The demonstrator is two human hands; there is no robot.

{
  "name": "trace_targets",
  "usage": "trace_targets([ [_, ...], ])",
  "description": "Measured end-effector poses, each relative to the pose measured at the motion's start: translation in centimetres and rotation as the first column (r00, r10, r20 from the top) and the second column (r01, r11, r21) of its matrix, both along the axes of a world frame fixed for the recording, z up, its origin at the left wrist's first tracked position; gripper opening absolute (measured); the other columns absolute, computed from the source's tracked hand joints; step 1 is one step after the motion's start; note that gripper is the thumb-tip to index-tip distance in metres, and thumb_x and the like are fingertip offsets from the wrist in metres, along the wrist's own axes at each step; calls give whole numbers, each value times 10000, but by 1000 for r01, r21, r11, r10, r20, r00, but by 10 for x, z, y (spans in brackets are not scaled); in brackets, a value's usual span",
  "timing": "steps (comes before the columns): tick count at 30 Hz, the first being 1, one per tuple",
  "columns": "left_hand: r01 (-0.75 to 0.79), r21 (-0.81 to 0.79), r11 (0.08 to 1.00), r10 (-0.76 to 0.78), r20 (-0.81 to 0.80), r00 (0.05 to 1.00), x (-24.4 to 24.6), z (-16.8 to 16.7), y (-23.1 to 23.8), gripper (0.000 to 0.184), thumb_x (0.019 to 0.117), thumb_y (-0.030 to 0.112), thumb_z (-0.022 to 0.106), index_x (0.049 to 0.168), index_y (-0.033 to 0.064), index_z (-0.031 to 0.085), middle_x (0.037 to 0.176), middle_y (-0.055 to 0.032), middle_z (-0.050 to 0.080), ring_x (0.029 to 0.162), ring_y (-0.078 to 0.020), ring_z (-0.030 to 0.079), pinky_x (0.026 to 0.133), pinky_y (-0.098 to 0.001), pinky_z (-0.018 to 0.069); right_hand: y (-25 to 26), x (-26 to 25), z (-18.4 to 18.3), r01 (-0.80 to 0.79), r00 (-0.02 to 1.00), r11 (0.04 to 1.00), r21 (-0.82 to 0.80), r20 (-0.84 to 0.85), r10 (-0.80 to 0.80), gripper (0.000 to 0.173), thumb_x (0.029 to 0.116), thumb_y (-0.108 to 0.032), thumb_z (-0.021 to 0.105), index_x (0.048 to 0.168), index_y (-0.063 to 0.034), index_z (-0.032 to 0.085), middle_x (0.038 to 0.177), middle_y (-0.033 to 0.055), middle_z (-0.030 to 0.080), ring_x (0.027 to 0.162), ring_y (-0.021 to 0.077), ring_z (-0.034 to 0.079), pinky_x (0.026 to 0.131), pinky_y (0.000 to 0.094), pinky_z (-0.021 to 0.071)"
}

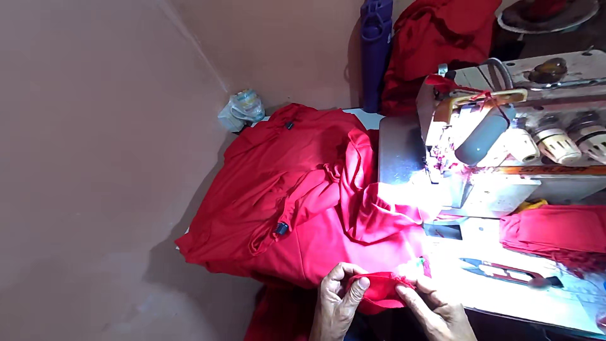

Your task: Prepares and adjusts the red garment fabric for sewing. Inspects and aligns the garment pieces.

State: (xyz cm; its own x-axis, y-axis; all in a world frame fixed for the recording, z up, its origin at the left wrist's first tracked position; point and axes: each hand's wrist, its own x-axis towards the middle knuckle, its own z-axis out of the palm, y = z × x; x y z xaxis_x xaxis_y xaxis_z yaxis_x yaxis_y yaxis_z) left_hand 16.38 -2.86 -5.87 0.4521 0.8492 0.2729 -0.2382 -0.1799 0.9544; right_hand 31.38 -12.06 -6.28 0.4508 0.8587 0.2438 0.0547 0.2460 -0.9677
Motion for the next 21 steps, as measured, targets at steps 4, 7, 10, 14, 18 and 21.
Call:
trace_targets([
  [4, 13, 46, 999, -11, -41, 999, -3, 0, 4, 118, 926, 204, 726, 973, 101, 757, 947, 76, 721, 899, 21, 666, 821, -160, 561, 0, 1, 0, -3, 1000, 1000, 5, 26, 3, 93, 924, 2, 620, 972, 14, 699, 884, -45, 730, 807, -66, 661, 765, 125, 558],
  [7, 11, 70, 998, -8, -44, 999, -4, -1, 7, 117, 917, 204, 737, 959, 96, 753, 936, 64, 714, 903, 12, 663, 824, -161, 558, 0, 0, 0, 0, 998, 1000, 2, 56, -1, 98, 927, -4, 620, 967, 28, 704, 877, -30, 728, 796, -68, 654, 759, 120, 554],
  [10, -23, 87, 996, 27, -50, 998, -3, -1, 10, 101, 913, 191, 737, 945, 97, 755, 940, 66, 711, 928, 12, 653, 844, -156, 545, 1, 0, 0, 16, 996, 1000, 2, 89, -16, 111, 923, -13, 625, 974, 48, 702, 873, -8, 728, 782, -64, 651, 748, 122, 551],
  [14, -52, 167, 985, 64, -70, 995, 9, 14, 29, 85, 909, 130, 717, 926, 51, 745, 981, 24, 705, 924, -5, 656, 798, -163, 558, 13, 5, 14, 62, 995, 998, 29, 80, -64, 143, 915, 2, 626, 1047, 32, 671, 865, -40, 734, 754, -55, 664, 710, 131, 566],
  [18, -76, 246, 966, 114, -145, 983, 39, 53, 63, 128, 927, 63, 633, 985, -19, 712, 1007, -30, 701, 909, -13, 660, 791, -176, 557, 45, 20, 43, 176, 974, 967, 185, 108, -198, 169, 912, -33, 628, 1068, 27, 651, 868, -55, 692, 720, -65, 629, 667, 106, 548],
  [21, -61, 220, 974, 120, -265, 957, 66, 71, 89, 181, 948, 89, 634, 1060, -34, 706, 931, -51, 682, 808, -35, 661, 747, -207, 567, 69, 31, 60, 325, 939, 943, 79, 93, -331, 118, 914, -79, 651, 1016, -20, 634, 745, -104, 664, 648, -83, 619, 613, 101, 529],
])
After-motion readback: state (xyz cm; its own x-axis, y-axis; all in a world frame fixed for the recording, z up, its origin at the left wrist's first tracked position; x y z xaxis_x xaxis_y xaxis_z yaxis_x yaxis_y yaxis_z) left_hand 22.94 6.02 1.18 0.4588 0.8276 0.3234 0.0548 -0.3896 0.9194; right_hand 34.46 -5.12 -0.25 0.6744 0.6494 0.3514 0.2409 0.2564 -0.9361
